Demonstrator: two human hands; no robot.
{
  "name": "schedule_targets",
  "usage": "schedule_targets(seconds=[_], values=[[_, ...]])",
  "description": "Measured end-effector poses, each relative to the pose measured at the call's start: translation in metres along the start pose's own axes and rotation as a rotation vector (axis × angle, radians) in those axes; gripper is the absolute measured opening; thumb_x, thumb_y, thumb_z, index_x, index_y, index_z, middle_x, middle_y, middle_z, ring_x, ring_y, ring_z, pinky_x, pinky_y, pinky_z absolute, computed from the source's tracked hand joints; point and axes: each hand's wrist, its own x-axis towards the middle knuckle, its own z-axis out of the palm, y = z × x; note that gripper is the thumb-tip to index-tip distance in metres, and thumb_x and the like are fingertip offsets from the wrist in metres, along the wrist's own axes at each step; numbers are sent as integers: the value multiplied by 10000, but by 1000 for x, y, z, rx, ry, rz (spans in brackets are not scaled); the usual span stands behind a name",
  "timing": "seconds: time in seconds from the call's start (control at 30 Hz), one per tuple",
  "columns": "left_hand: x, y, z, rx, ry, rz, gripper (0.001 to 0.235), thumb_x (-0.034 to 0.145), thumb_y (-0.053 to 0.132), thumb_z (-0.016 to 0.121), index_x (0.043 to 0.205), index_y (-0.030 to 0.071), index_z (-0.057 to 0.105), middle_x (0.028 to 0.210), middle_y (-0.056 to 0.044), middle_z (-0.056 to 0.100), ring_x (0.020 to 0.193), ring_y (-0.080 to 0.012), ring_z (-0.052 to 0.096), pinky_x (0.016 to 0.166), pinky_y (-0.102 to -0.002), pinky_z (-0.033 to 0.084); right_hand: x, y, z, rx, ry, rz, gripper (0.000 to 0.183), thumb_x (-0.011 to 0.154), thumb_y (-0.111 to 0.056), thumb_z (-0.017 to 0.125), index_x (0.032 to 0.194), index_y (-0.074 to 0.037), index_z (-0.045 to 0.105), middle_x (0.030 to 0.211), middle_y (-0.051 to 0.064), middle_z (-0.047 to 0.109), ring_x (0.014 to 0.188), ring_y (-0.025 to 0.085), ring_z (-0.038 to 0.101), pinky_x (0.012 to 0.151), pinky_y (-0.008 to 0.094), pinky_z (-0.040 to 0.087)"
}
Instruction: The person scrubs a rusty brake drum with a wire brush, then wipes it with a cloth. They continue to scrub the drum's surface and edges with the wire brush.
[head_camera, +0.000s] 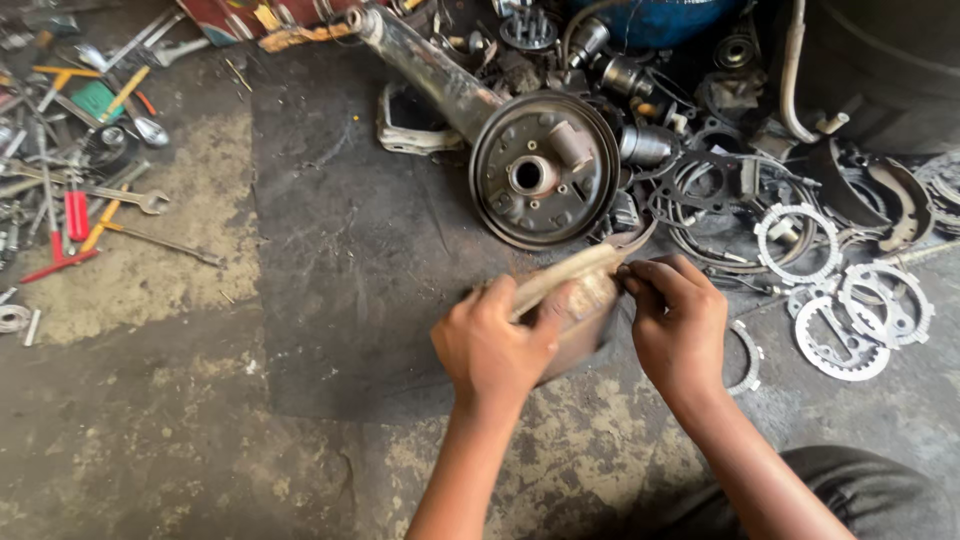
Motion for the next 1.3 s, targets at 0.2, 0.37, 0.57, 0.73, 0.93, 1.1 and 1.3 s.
schedule_targets(seconds=[0.2,0.37,0.57,0.73,0.93,1.1,1.3], values=[[-11,11,2,28,86,47,620,875,605,738,553,122,521,486,-55,590,369,-184,553,375,-340,405,-3,6,-4,9,-7,-2,107,900,35,704,1005,31,724,926,145,693,739,283,690,671,341,521],[-4,17,-6,40,139,104,568,852,603,757,626,112,583,538,-78,617,427,-236,594,420,-348,433,-1,3,4,-58,57,-96,137,894,74,675,1011,28,730,951,150,686,816,304,684,717,344,530],[2,10,-12,-69,18,18,558,848,547,780,574,98,596,551,-86,661,396,-222,631,392,-358,466,-2,6,-3,14,-28,-15,130,866,27,722,994,11,735,897,124,682,753,262,688,671,340,523],[-11,6,-1,-1,141,141,518,892,541,751,645,117,585,596,-61,639,469,-202,598,451,-328,439,2,18,-2,-20,-40,-55,109,882,32,730,990,16,734,902,126,679,785,262,669,702,362,514],[-4,-24,3,-119,27,34,589,898,535,745,535,131,519,442,13,530,346,-115,448,350,-331,303,-10,20,-24,-18,-174,-37,83,892,0,717,963,-20,755,919,97,712,766,200,676,639,320,528],[0,-42,-19,-267,41,87,610,907,557,733,575,114,478,502,3,525,421,-97,477,412,-295,326,2,44,-28,87,-84,77,54,995,-47,696,1019,-15,733,995,71,717,874,161,677,790,281,572],[4,-40,-21,-252,11,31,661,847,552,786,567,65,438,485,-45,450,442,-144,427,444,-335,313,-6,48,-18,317,-126,135,116,984,-72,687,1046,23,708,1019,78,689,933,128,672,860,274,578]])
